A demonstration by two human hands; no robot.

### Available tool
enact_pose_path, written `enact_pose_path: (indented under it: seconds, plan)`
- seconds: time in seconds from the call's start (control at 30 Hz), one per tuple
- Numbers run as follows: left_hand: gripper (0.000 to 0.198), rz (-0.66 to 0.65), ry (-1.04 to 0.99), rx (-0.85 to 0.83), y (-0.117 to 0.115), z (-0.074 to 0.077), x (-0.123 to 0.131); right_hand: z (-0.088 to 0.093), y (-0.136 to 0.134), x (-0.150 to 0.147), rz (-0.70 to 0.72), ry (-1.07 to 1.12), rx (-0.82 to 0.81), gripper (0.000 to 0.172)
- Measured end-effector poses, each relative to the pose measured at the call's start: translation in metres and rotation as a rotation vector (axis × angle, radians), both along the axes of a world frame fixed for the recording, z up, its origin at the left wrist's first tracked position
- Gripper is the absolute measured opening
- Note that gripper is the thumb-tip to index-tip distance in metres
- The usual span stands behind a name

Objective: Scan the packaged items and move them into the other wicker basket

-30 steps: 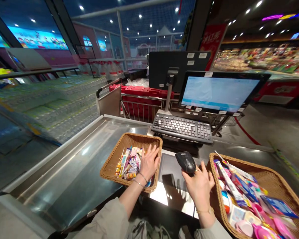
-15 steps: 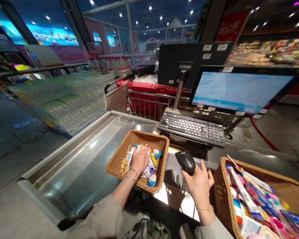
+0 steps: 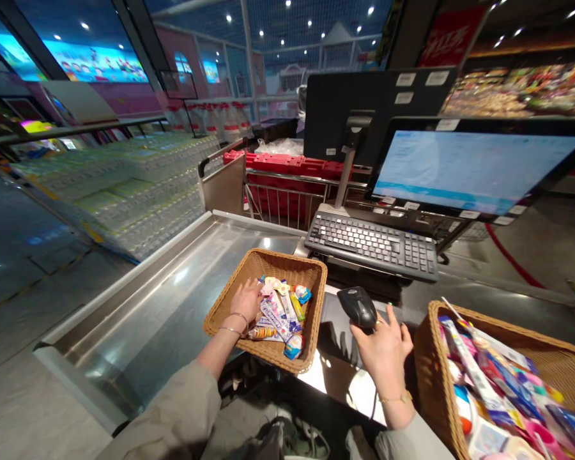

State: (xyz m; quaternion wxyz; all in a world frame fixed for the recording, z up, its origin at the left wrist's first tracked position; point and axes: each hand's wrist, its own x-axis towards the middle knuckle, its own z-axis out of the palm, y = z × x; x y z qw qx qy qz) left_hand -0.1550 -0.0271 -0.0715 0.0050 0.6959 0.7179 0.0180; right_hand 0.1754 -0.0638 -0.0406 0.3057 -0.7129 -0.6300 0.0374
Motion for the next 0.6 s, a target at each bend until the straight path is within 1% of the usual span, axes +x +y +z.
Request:
enact_pose_path:
  seconds: [0.1,0.23,0.37,0.47,0.6]
  plan:
    - [0.041,-0.046,0.032,-0.035,-0.001,0.000,-0.011,0.000,0.001,0.000,-0.006,0.001,0.009,0.039]
    - [0.042,-0.159,0.075,-0.089,0.000,0.006,-0.026,-0.001,0.002,0.000,-0.010,0.001,0.016,0.040]
    - [0.038,-0.267,0.112,-0.143,0.001,0.011,-0.040,-0.001,0.002,0.000,-0.017,0.004,0.013,0.042]
    - [0.033,-0.326,0.136,-0.177,0.000,0.013,-0.045,-0.001,0.001,-0.001,-0.017,0.001,0.013,0.041]
    - [0.029,-0.364,0.165,-0.197,-0.005,0.015,-0.048,-0.001,0.001,-0.001,-0.018,0.003,0.025,0.041]
